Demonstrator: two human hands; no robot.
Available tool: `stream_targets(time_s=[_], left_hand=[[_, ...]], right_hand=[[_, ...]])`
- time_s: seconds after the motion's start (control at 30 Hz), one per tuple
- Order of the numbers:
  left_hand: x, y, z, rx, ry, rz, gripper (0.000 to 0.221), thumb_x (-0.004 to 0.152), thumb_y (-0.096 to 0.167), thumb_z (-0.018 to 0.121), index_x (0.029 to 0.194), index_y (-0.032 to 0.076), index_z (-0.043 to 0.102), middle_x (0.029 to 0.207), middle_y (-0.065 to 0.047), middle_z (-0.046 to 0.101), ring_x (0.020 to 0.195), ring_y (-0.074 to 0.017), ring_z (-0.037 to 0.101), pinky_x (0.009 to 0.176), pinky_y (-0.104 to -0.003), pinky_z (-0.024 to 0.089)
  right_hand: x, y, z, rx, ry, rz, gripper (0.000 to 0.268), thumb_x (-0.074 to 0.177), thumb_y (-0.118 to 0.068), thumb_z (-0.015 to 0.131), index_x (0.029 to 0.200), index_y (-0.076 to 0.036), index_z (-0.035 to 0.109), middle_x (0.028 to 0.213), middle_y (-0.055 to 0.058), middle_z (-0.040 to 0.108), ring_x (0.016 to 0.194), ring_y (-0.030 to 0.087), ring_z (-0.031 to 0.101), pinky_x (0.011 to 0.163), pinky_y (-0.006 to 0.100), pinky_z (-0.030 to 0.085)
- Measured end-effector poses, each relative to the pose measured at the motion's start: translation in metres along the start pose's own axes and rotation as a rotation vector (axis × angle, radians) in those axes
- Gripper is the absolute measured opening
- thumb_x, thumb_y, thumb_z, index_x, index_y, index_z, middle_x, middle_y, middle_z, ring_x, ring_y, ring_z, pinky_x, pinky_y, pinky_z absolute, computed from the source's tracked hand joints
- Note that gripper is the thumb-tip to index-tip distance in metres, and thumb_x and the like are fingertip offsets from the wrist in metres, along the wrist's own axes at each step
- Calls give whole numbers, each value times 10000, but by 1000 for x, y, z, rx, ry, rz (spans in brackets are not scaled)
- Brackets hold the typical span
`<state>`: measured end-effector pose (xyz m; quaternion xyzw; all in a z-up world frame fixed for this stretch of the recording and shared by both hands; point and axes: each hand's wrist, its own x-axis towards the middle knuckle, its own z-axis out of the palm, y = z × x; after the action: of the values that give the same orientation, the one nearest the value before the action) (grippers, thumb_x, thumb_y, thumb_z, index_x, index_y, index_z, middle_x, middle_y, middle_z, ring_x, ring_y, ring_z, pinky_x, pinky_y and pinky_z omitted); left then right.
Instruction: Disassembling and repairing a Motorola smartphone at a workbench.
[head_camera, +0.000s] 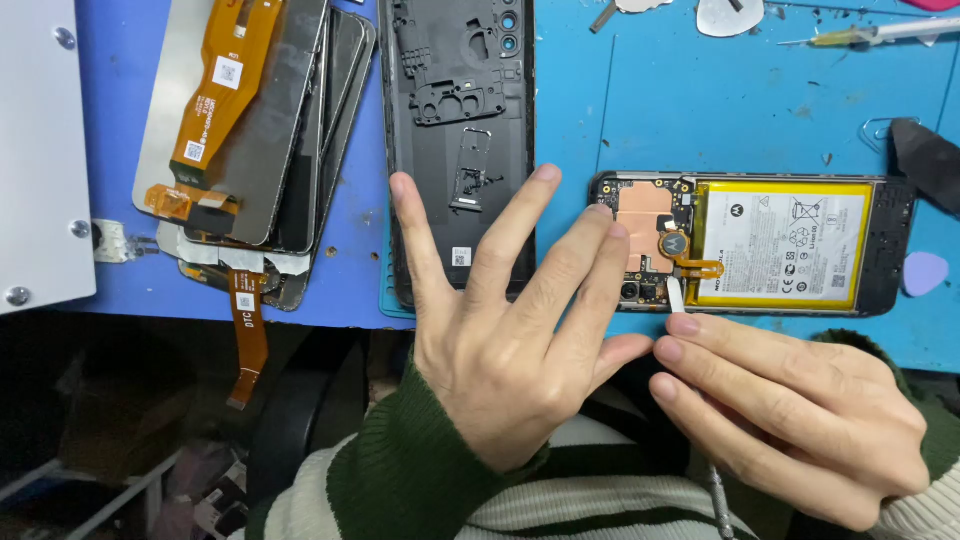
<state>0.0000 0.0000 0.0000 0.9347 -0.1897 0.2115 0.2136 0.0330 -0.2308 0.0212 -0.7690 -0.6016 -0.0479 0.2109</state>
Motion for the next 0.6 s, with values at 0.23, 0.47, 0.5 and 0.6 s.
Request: stream_targets(time_s=[0.23,0.47,0.5,0.6], left_hand=[[0,0,-2,-5,-24,1,523,929,455,915,1165,21,744,1252,-97,697,1318,-379,549,1008,-914,205],[0,0,0,-21,-8,-1,483,977,439,844,1172,12,735,1244,-108,695,1315,-381,553,1010,-914,197],[0,0,0,-18,-11,4,484,981,434,845,1177,7,733,1244,-117,698,1317,-382,548,1010,-913,199],[0,0,0,-6,-7,0,613,831,463,1033,1151,23,748,1231,-100,709,1306,-374,562,1013,-911,214]], right_hand=[[0,0,3,-3,32,-3,201,938,-40,593,1074,28,724,1145,231,725,1065,368,750,909,428,634],[-6,5,3,-109,-19,-170,266,986,-4,495,1135,80,699,1183,215,705,1098,319,703,972,395,590],[-9,3,1,-104,-79,-139,317,1002,-12,444,1187,90,680,1249,210,682,1160,309,676,1017,398,565],[-10,-13,-6,-60,-68,65,293,969,-39,521,1194,12,701,1281,151,673,1190,276,674,1026,404,565]])
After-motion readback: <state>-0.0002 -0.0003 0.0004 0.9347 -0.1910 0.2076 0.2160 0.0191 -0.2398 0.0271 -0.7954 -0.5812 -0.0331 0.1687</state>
